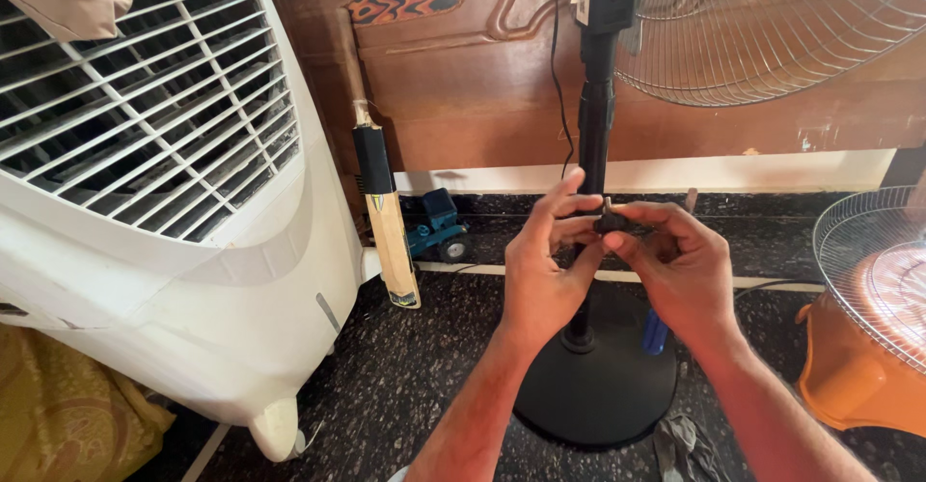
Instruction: The person attaches the front grill to a standing fan, secures it with a screw, and then tightens a knob on the fan stand.
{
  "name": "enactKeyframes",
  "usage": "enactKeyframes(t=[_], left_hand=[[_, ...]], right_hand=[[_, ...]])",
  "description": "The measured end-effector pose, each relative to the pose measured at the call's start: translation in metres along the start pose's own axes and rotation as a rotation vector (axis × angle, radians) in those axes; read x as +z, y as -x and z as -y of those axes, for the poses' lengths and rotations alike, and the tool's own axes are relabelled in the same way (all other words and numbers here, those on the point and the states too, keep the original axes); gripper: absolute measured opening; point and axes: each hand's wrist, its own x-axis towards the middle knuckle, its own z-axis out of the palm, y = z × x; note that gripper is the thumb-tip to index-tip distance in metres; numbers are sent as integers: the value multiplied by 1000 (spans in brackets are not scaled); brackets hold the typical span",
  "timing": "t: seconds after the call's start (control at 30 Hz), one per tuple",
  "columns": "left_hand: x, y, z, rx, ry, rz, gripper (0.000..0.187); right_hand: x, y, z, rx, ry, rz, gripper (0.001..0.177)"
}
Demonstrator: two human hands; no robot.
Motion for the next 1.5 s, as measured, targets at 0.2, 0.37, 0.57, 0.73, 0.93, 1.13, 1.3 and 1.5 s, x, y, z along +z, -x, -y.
enactKeyframes(t=[0.2, 0.37, 0.57, 0.73, 0.93, 1.13, 1.3, 1.5], left_hand=[[2, -1, 8, -103, 295, -1, 41], [5, -4, 20, -187, 325, -12, 38], [5, -9, 26, -188, 333, 4, 39], [5, -13, 28, -183, 379, -9, 44], [10, -22, 35, -170, 436, -20, 44], [18, -41, 49, -156, 394, 4, 28], [29, -62, 63, -119, 340, 55, 24], [31, -82, 81, -75, 323, 32, 24]], right_hand=[[0, 3, 2, -164, 92, -84, 23], [1, 1, 7, -279, 64, -64, 15], [1, -1, 14, -414, 173, -122, 17], [-1, -4, 18, -406, 214, -119, 16], [-4, -12, 18, -413, 274, -123, 18], [-9, -35, 12, -400, 389, -130, 20], [-12, -55, 3, -433, 381, -143, 22], [-13, -79, -12, -414, 350, -135, 20]])
